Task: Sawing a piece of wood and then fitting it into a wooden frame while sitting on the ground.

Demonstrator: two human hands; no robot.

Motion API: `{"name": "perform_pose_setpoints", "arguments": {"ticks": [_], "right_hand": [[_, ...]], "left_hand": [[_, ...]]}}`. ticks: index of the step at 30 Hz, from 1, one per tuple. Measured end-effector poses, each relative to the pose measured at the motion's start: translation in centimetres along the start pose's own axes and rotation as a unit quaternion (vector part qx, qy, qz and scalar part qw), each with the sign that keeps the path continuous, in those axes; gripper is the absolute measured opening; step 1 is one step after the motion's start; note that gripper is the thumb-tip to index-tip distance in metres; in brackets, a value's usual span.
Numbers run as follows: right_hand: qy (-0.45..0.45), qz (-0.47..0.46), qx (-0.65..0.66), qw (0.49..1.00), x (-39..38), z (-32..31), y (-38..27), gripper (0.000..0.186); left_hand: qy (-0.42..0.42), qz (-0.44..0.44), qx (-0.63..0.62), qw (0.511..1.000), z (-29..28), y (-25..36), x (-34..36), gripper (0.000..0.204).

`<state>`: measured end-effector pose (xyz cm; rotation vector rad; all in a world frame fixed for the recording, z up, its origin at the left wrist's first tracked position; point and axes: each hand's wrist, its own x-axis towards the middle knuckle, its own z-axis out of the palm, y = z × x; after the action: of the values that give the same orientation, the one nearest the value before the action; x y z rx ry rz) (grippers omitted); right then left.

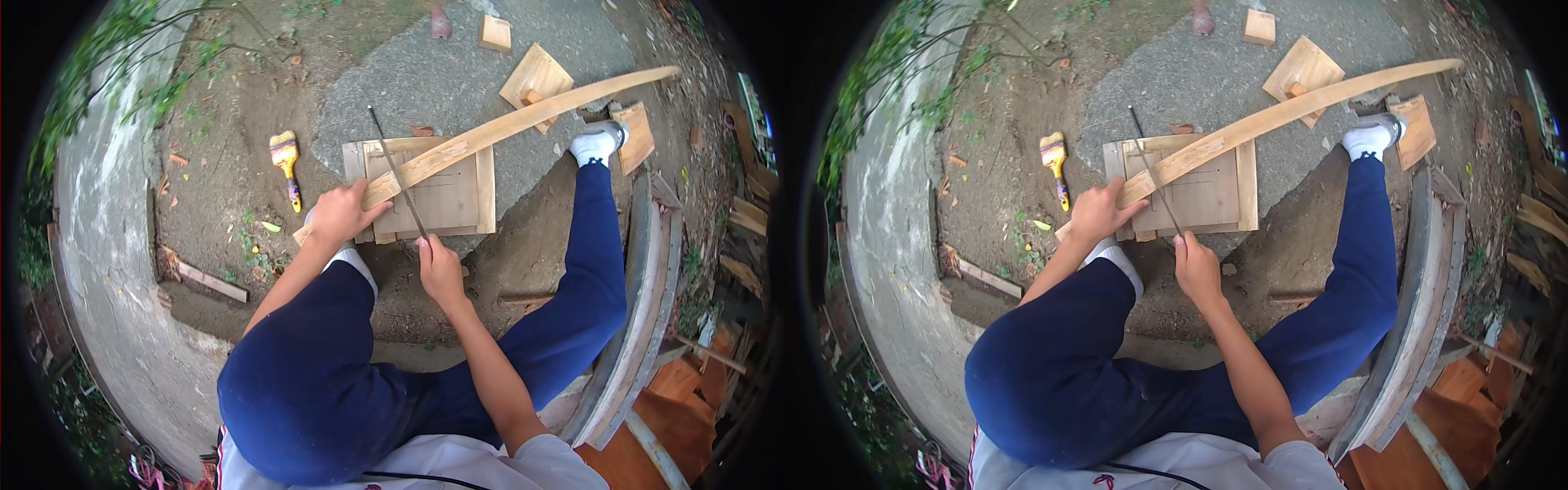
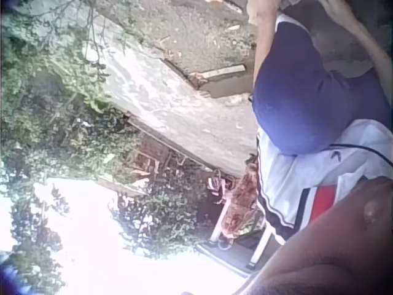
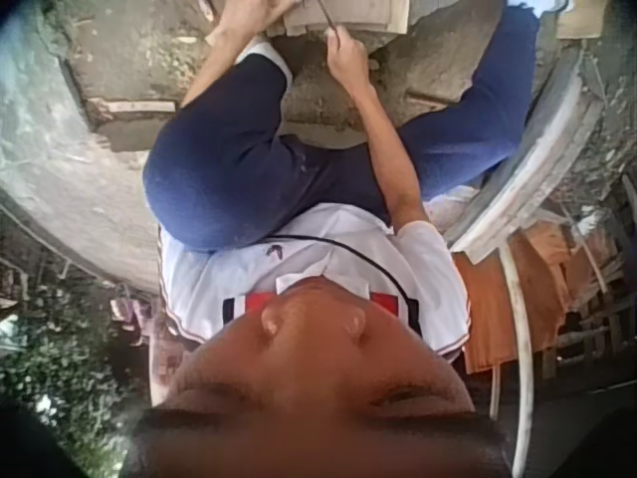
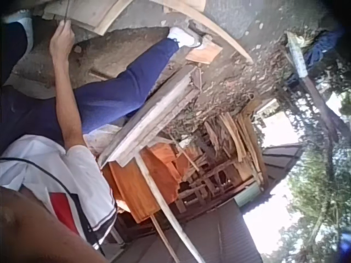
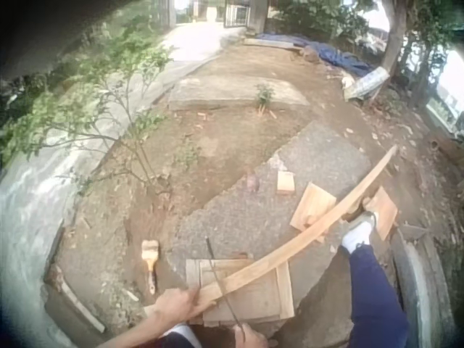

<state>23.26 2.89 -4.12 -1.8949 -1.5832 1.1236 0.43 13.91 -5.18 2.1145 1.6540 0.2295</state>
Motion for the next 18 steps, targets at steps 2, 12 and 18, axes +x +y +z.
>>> {"name": "perform_pose_setpoints", "arguments": {"ticks": [2,12,18], "right_hand": [[-0.009,0.0,-0.005,1.0,-0.2,-0.2,0.4,0.028],[-0.049,-0.022,-0.073,0.996,-1.2,-1.2,2.6,0.029],[-0.034,-0.016,-0.135,0.99,-1.4,-1.9,3.4,0.03]], "left_hand": [[0.0,-0.007,0.003,1.0,0.3,0.2,-0.5,0.066],[0.016,-0.046,0.033,0.998,2.5,1.7,-2.7,0.068],[-0.008,-0.04,0.035,0.999,3.7,0.6,-2.3,0.07]]}}
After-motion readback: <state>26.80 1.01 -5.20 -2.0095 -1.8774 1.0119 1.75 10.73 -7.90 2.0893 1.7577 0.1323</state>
